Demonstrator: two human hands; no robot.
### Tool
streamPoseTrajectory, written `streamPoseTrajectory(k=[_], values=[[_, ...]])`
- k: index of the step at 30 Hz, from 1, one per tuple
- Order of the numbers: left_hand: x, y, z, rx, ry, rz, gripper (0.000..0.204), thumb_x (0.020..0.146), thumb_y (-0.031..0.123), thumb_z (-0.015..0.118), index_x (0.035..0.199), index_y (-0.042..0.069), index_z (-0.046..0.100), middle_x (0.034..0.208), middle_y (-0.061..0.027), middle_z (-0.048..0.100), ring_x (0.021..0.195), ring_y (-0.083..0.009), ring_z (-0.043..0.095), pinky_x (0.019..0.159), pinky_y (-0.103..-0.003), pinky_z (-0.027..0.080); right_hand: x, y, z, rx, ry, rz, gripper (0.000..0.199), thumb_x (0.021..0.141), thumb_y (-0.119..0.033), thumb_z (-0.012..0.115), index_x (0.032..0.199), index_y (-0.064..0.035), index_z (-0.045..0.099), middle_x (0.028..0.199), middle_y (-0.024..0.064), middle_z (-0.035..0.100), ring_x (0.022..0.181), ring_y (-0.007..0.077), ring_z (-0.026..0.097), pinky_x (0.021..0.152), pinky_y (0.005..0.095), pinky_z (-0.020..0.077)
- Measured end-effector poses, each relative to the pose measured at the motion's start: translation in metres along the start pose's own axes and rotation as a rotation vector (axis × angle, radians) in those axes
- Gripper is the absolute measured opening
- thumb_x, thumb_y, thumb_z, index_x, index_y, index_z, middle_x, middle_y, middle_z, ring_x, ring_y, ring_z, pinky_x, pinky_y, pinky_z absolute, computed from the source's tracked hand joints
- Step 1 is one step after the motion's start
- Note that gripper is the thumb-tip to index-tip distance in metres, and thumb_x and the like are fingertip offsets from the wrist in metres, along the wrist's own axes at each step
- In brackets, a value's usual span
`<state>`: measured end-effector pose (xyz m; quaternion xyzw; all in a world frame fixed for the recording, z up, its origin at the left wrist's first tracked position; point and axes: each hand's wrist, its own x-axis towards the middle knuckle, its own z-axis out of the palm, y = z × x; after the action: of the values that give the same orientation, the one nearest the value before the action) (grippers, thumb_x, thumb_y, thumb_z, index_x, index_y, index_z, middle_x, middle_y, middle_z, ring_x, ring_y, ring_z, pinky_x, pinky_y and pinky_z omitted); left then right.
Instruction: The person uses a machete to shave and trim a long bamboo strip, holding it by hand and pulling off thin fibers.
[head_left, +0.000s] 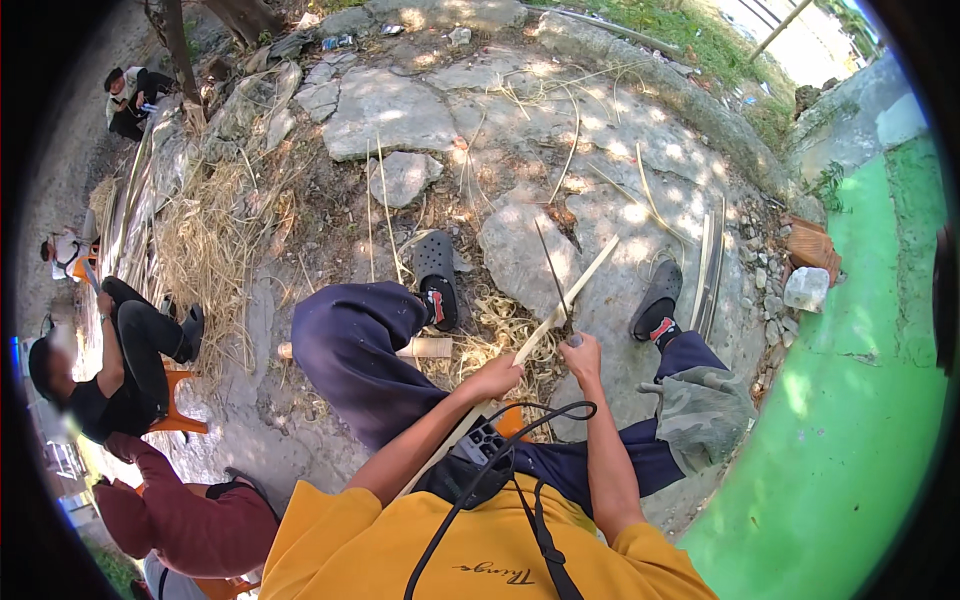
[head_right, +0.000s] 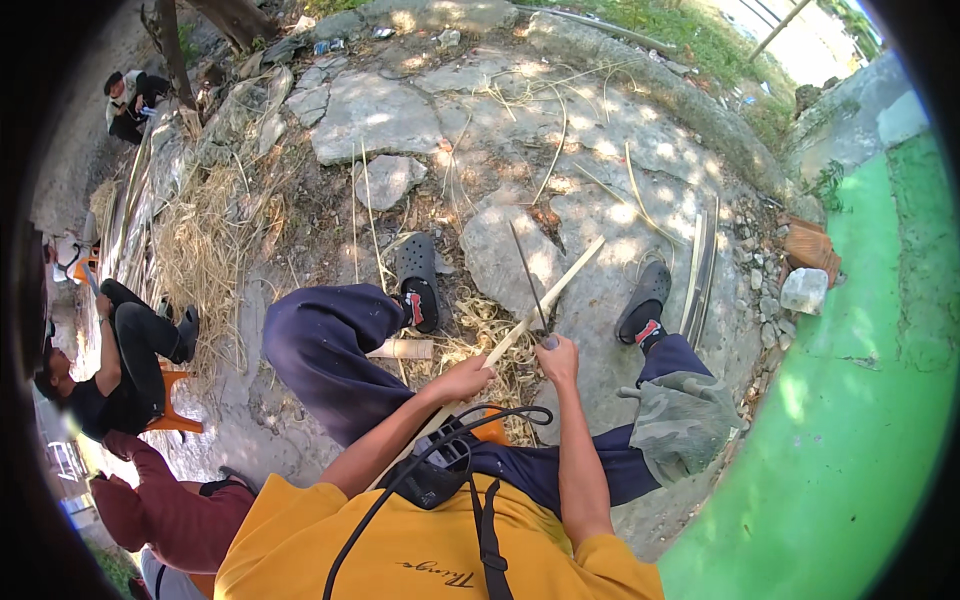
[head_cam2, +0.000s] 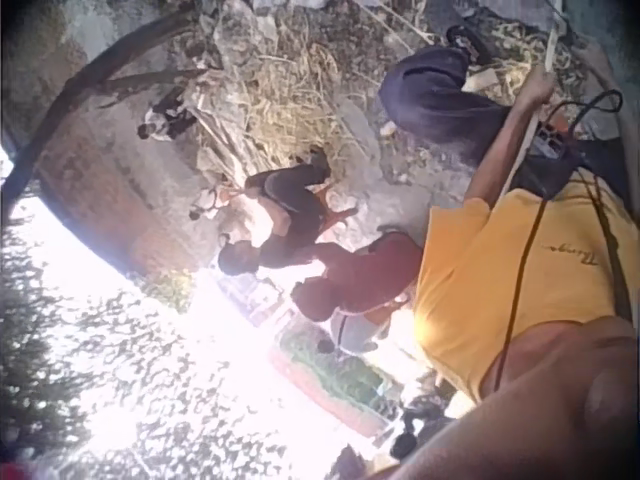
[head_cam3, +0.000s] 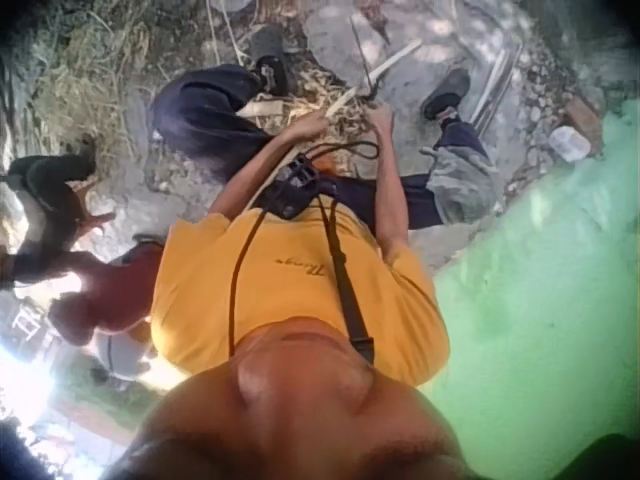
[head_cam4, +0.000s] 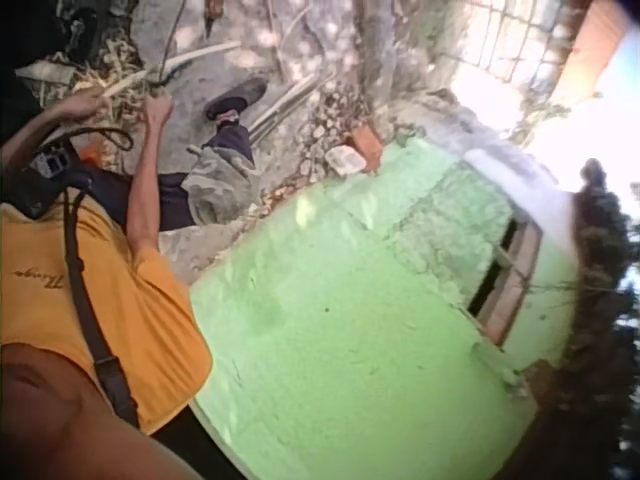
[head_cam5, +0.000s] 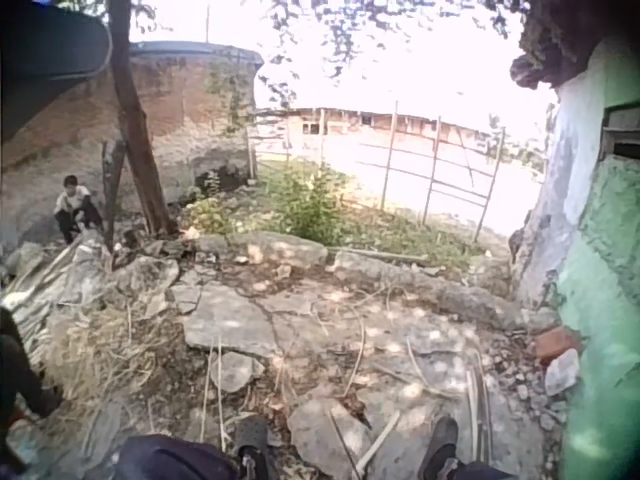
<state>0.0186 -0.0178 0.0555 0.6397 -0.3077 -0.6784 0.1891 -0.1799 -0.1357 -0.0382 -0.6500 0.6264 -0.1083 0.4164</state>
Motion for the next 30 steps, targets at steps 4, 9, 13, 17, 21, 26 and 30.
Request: streamPoseTrajectory(k=[4, 9, 13, 17, 21, 26, 30], values=[[0.001, -0.003, -0.004, -0.131, -0.058, -0.034, 0.026, 0.098, 0.026, 0.048, 0.111, 0.004, 0.051, 0.073, -0.0035, 0.049, 0.048, -0.0116, 0.045, 0.041, -0.03, 0.044, -0.007, -0.003, 0.006, 0.208, 0.042, 0.009, 0.02, 0.074, -0.017, 0.07, 0.073, 0.0017, 0.061, 0.061, 0.0064, 0.06, 0.05, 0.0177, 0.056, 0.053, 0.0365, 0.0464], [-0.003, -0.007, -0.002, -0.109, 0.118, 0.013, 0.028, 0.094, 0.02, 0.056, 0.101, -0.007, 0.054, 0.069, -0.0107, 0.059, 0.048, -0.0193, 0.062, 0.042, -0.038, 0.056, -0.003, 0.016, 0.015, 0.722, 0.121, 0.254, 0.022, 0.084, -0.012, 0.068, 0.069, -0.0079, 0.052, 0.057, -0.0004, 0.048, 0.042, 0.0116, 0.045, 0.04, 0.028, 0.0367], [0.018, -0.019, 0.005, 0.05, 0.092, 0.028, 0.041, 0.095, 0.023, 0.056, 0.119, -0.005, 0.041, 0.078, -0.0161, 0.063, 0.055, -0.0243, 0.067, 0.047, -0.038, 0.056, -0.006, 0.045, 0.01, 0.757, 0.203, 0.394, 0.023, 0.083, -0.014, 0.067, 0.068, -0.0089, 0.05, 0.054, 0.0014, 0.046, 0.04, 0.0134, 0.045, 0.037, 0.0294, 0.0371], [0.046, -0.032, 0.001, 0.347, 0.299, 0.123, 0.049, 0.088, 0.027, 0.062, 0.118, -0.007, 0.045, 0.086, -0.0215, 0.067, 0.062, -0.0284, 0.07, 0.055, -0.04, 0.055, -0.008, 0.054, 0.019, 0.732, 0.142, 0.483, 0.026, 0.084, -0.016, 0.066, 0.066, -0.0093, 0.049, 0.052, 0.0029, 0.046, 0.04, 0.0157, 0.046, 0.038, 0.0315, 0.0385], [0.041, -0.004, 0.011, 0.324, 0.265, 0.167, 0.049, 0.08, 0.019, 0.062, 0.113, -0.017, 0.057, 0.082, -0.0267, 0.069, 0.062, -0.0314, 0.071, 0.054, -0.044, 0.057, -0.012, 0.07, 0.021, 0.696, 0.054, 0.642, 0.028, 0.085, -0.017, 0.065, 0.064, -0.0087, 0.049, 0.051, 0.0052, 0.047, 0.041, 0.0185, 0.047, 0.04, 0.0351, 0.0398], [0.019, 0.011, 0.026, 0.244, 0.299, 0.137, 0.032, 0.079, 0.002, 0.055, 0.104, -0.016, 0.061, 0.081, -0.0259, 0.069, 0.058, -0.0321, 0.071, 0.046, -0.043, 0.058, -0.008, 0.109, 0.033, 0.745, -0.061, 0.6, 0.029, 0.082, -0.018, 0.069, 0.064, -0.009, 0.048, 0.051, 0.0051, 0.049, 0.04, 0.0185, 0.049, 0.041, 0.0344, 0.0415], [0.032, 0.006, 0.034, 0.176, 0.307, 0.257, 0.037, 0.079, -0.001, 0.053, 0.114, -0.014, 0.055, 0.084, -0.0271, 0.068, 0.056, -0.0338, 0.07, 0.044, -0.043, 0.056, -0.005, 0.124, 0.041, 0.717, -0.035, 0.634, 0.028, 0.081, -0.019, 0.069, 0.063, -0.01, 0.049, 0.051, 0.0052, 0.05, 0.039, 0.018, 0.048, 0.039, 0.0329, 0.04]])
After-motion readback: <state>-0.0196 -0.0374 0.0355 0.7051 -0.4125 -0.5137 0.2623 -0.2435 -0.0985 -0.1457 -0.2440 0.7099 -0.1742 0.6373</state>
